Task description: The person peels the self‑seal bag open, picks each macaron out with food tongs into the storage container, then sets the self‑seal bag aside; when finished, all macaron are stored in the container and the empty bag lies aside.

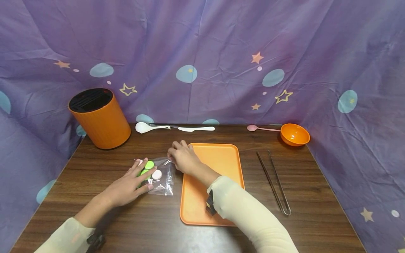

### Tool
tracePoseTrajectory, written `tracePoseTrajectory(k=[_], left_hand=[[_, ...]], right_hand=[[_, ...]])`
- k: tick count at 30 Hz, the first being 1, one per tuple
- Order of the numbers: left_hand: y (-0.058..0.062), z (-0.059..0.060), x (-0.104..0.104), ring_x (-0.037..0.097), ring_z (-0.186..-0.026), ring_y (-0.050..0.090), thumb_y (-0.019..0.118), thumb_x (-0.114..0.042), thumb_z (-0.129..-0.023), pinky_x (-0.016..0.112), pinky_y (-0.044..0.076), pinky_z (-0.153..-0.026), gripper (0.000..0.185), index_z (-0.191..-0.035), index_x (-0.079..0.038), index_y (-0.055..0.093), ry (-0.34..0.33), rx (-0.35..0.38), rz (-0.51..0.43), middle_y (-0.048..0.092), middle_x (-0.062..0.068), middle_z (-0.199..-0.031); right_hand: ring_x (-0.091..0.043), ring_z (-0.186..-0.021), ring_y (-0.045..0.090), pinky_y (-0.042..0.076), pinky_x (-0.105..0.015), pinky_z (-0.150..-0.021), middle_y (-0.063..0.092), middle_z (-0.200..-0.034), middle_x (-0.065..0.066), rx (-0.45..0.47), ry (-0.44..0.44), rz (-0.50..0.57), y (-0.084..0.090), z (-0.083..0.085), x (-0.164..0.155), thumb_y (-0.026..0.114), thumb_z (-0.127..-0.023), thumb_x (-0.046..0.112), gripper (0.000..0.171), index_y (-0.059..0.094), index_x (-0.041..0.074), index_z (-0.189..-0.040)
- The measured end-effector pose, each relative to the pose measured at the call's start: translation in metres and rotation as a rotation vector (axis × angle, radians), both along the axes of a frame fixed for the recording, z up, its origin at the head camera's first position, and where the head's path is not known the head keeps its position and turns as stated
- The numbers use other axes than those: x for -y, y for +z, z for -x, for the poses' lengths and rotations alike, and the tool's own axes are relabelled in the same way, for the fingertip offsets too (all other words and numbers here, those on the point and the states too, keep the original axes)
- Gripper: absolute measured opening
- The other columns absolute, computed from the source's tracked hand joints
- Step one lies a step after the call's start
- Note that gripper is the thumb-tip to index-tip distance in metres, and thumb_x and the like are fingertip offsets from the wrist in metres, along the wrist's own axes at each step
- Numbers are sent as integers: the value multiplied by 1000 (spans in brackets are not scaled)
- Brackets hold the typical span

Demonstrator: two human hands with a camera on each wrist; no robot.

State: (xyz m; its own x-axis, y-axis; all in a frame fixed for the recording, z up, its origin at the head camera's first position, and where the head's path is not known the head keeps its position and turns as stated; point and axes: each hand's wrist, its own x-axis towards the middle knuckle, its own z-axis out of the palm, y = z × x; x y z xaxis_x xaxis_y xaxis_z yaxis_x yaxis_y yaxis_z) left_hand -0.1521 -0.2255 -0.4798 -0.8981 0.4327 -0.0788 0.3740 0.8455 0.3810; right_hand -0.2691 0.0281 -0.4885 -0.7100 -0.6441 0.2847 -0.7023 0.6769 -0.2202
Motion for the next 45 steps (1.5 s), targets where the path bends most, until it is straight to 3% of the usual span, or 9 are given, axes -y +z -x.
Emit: tracePoseTrajectory(k=[8,16,19,26,32,37,45], left_hand=[[1,-1,0,57,-168,13,58,-46,-114,76,29,-128,67,-173,-19,40,-6,-7,-10,15,28,-182],[2,-1,3,57,-168,15,61,-43,-113,76,30,-128,67,-172,-19,41,-11,-17,0,16,29,-182],[2,-1,4,57,-168,15,61,-43,-113,76,30,-128,67,-172,-19,41,-8,-20,2,16,28,-182],[3,0,4,57,-168,15,61,-43,-113,76,29,-129,67,-172,-19,41,-16,-17,9,16,28,-183],[1,0,2,57,-168,14,61,-44,-112,75,28,-129,68,-172,-19,41,-17,-10,9,15,28,-183],[-1,1,1,57,-168,14,62,-44,-112,76,28,-129,69,-173,-20,40,-8,-10,15,15,27,-183],[-1,1,2,56,-169,14,62,-44,-112,76,28,-129,70,-173,-20,38,-2,-9,27,14,27,-183]], right_hand=[[-25,-105,57,44,-35,-81,63,-110,0,7,2,15,-2,-2,-10,75,-102,14,5,74,19,-103],[-25,-105,57,46,-37,-82,63,-109,0,-21,36,60,-3,-2,-25,78,-102,17,3,75,19,-103],[-24,-107,57,47,-39,-85,65,-114,0,-53,65,25,-2,-4,-26,80,-102,20,4,77,19,-105],[-23,-111,57,48,-40,-84,70,-125,2,-209,163,-185,3,-13,-15,77,-104,22,20,79,18,-124],[-22,-108,57,48,-41,-87,70,-115,3,-237,176,-265,3,-18,-9,77,-103,22,10,79,19,-113],[-22,-104,55,45,-41,-86,68,-109,4,-248,171,-228,1,-18,-13,76,-104,24,5,78,20,-105],[-22,-104,55,43,-41,-85,67,-109,5,-291,197,-195,-1,-18,-26,79,-101,24,6,75,21,-105]])
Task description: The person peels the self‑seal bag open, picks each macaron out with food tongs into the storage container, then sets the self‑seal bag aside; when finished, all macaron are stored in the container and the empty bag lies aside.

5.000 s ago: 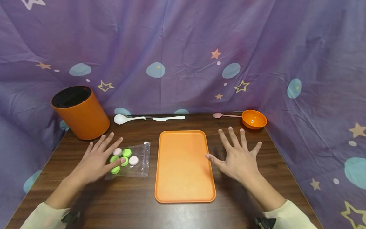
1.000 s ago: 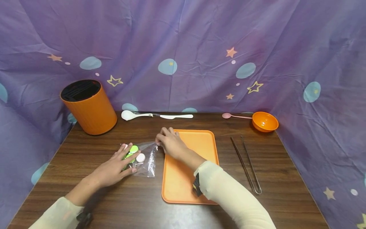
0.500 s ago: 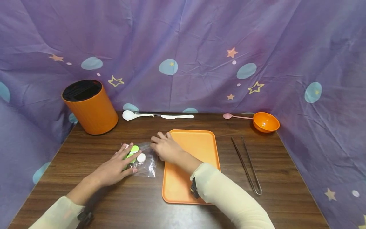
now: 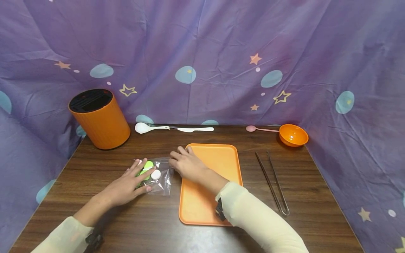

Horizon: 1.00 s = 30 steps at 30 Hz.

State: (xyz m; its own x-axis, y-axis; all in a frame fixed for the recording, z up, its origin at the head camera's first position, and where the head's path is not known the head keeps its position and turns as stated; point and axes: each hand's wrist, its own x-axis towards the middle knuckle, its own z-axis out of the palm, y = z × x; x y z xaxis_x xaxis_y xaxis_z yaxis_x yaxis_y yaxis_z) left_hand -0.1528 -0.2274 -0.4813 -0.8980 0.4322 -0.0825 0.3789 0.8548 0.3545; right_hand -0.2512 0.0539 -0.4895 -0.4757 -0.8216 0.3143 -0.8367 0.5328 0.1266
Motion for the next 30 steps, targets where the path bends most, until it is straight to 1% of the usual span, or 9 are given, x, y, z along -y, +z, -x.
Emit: tracePoseTrajectory(k=[4,10,12,16,19,26,30], left_hand=[[0,1,0,56,-169,14,62,-44,-112,76,27,-129,70,-173,-20,39,2,6,0,13,27,-183],[4,0,-1,56,-169,14,62,-46,-112,77,27,-129,71,-173,-20,39,0,12,-4,14,28,-183],[4,0,-1,56,-169,14,62,-45,-112,76,27,-129,70,-173,-20,40,2,13,-5,14,27,-183],[4,0,-2,56,-169,15,63,-45,-111,76,29,-129,70,-173,-20,41,-1,8,-1,16,27,-183],[4,0,-3,56,-168,15,63,-45,-111,76,29,-129,70,-173,-20,41,0,9,0,16,27,-183],[5,0,-3,56,-168,15,64,-43,-111,76,28,-129,69,-173,-19,41,3,13,2,16,27,-183],[5,1,-3,56,-169,15,63,-43,-112,77,28,-129,70,-173,-20,40,3,19,4,15,27,-183]], right_hand=[[-21,-106,57,44,-40,-86,68,-111,6,-4,5,-7,-1,1,-5,78,-102,24,6,76,20,-107],[-19,-105,56,44,-39,-85,68,-111,8,-11,32,-7,2,-2,-4,80,-101,25,7,78,20,-106],[-19,-105,55,44,-38,-84,69,-112,8,-3,40,-30,3,-3,-1,79,-102,27,8,79,21,-108],[-18,-106,54,43,-37,-86,72,-119,8,11,47,-117,4,-6,6,73,-107,30,13,79,24,-117],[-18,-107,53,42,-37,-88,73,-120,8,23,44,-158,4,-8,10,70,-108,31,14,79,25,-117],[-17,-102,52,42,-37,-88,71,-111,9,44,45,-121,6,-10,10,71,-107,29,9,79,24,-109],[-18,-103,52,42,-38,-87,72,-115,7,46,54,-95,6,-10,5,72,-107,27,7,78,25,-108]])
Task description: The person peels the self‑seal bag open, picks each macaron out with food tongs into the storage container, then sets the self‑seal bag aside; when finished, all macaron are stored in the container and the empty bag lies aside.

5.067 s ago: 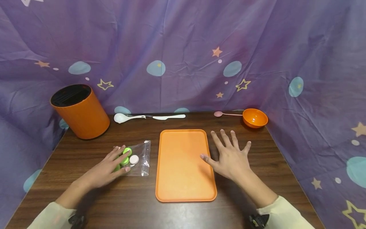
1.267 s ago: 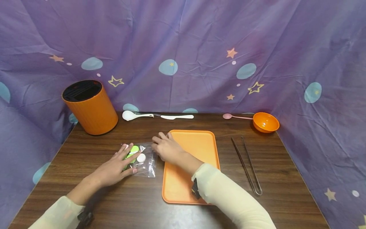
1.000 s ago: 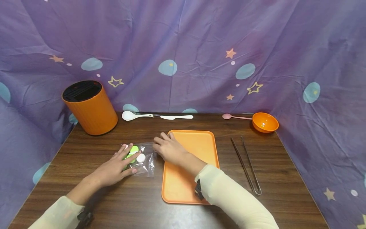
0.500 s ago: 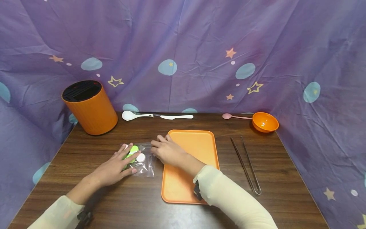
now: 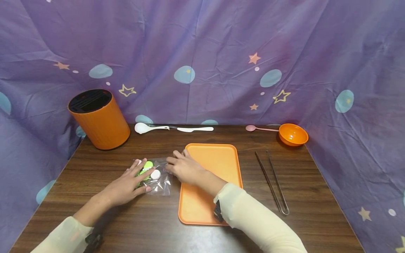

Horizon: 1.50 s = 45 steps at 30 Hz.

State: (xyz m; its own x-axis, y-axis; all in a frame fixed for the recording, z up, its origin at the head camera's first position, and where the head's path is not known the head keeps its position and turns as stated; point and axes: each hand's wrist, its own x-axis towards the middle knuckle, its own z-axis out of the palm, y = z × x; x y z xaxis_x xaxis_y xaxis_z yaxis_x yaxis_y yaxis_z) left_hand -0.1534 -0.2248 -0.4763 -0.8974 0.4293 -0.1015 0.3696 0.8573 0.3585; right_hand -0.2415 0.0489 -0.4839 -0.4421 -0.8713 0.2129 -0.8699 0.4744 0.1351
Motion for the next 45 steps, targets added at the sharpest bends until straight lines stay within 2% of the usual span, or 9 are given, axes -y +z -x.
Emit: tracePoseTrajectory(k=[8,19,28,34,40,45], left_hand=[[1,0,0,56,-169,13,63,-44,-111,77,26,-129,71,-173,-19,39,-1,3,-4,14,27,-183],[1,1,-3,57,-168,14,64,-44,-111,77,27,-129,72,-173,-18,40,1,10,6,15,27,-183],[0,1,-4,57,-168,14,64,-43,-111,77,27,-129,71,-173,-17,40,-3,11,8,15,28,-183],[-2,1,-1,59,-167,15,65,-41,-111,79,29,-127,70,-172,-16,41,-8,-4,5,18,30,-182],[-1,0,-1,59,-167,16,66,-41,-111,78,29,-127,71,-172,-15,41,-13,-7,-1,18,31,-181],[-2,1,-1,58,-168,15,65,-43,-111,78,29,-128,72,-173,-17,40,-10,2,4,17,30,-182]], right_hand=[[-21,-113,54,46,-42,-92,65,-123,3,15,23,76,-6,2,-19,78,-101,23,7,77,26,-108],[-22,-120,53,48,-43,-96,65,-139,2,22,33,39,-6,-6,-12,73,-107,31,9,79,26,-112],[-23,-116,52,48,-42,-95,61,-132,0,45,-9,35,-7,-9,-14,73,-106,26,8,77,26,-113],[-28,-123,54,49,-45,-98,59,-138,-3,44,-22,53,-9,-7,-29,78,-102,20,19,78,26,-120],[-27,-119,55,48,-43,-93,60,-135,-1,42,0,92,-11,-6,-33,75,-105,27,11,78,28,-116],[-24,-121,55,49,-42,-95,61,-140,1,45,24,37,-5,-12,-24,73,-107,37,13,76,30,-118]])
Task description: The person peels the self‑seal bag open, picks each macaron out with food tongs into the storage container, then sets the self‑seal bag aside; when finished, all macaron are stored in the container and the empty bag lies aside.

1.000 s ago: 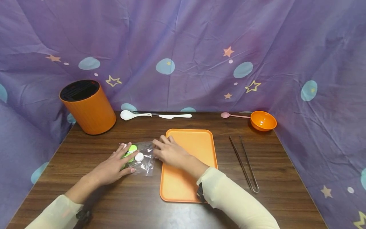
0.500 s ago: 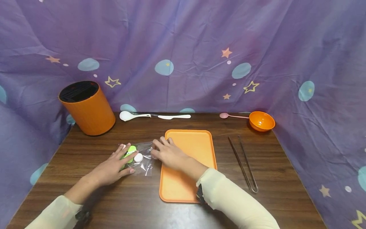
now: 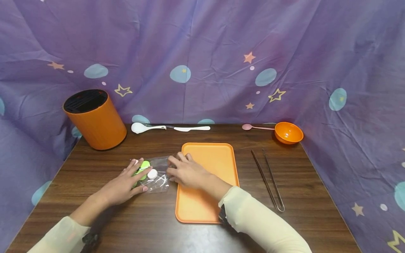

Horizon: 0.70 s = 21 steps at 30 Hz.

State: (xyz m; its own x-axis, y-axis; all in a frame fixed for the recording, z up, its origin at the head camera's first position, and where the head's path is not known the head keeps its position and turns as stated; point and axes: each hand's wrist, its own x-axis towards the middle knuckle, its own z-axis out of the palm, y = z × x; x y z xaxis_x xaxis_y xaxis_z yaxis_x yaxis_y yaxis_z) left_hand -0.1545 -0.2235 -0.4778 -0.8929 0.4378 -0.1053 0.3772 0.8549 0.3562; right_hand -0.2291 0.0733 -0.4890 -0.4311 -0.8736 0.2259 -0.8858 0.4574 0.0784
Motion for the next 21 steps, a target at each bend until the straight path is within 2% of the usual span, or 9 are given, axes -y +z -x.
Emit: tracePoseTrajectory(k=[4,8,15,21], left_hand=[[1,0,0,58,-168,15,65,-43,-110,78,29,-128,72,-173,-17,40,1,-4,4,18,30,-182],[2,0,-1,59,-167,15,65,-42,-111,77,29,-128,72,-173,-16,40,-2,-3,6,18,30,-182],[1,0,-2,60,-167,16,66,-39,-111,78,29,-128,70,-172,-15,41,-5,-10,3,19,32,-181],[2,-1,-1,60,-167,17,66,-39,-110,79,30,-126,70,-172,-15,42,-8,-14,1,20,32,-181]], right_hand=[[-21,-123,53,47,-41,-96,62,-144,3,31,13,-50,5,-6,10,73,-107,37,14,78,31,-118],[-20,-121,51,45,-39,-94,63,-141,4,52,20,-61,8,-8,14,73,-107,36,6,77,31,-107],[-21,-119,53,45,-40,-91,63,-140,2,45,36,-7,10,-8,0,80,-102,34,3,78,32,-102],[-24,-122,54,48,-41,-93,63,-140,-1,75,59,36,11,-8,-11,79,-103,34,4,82,31,-103]])
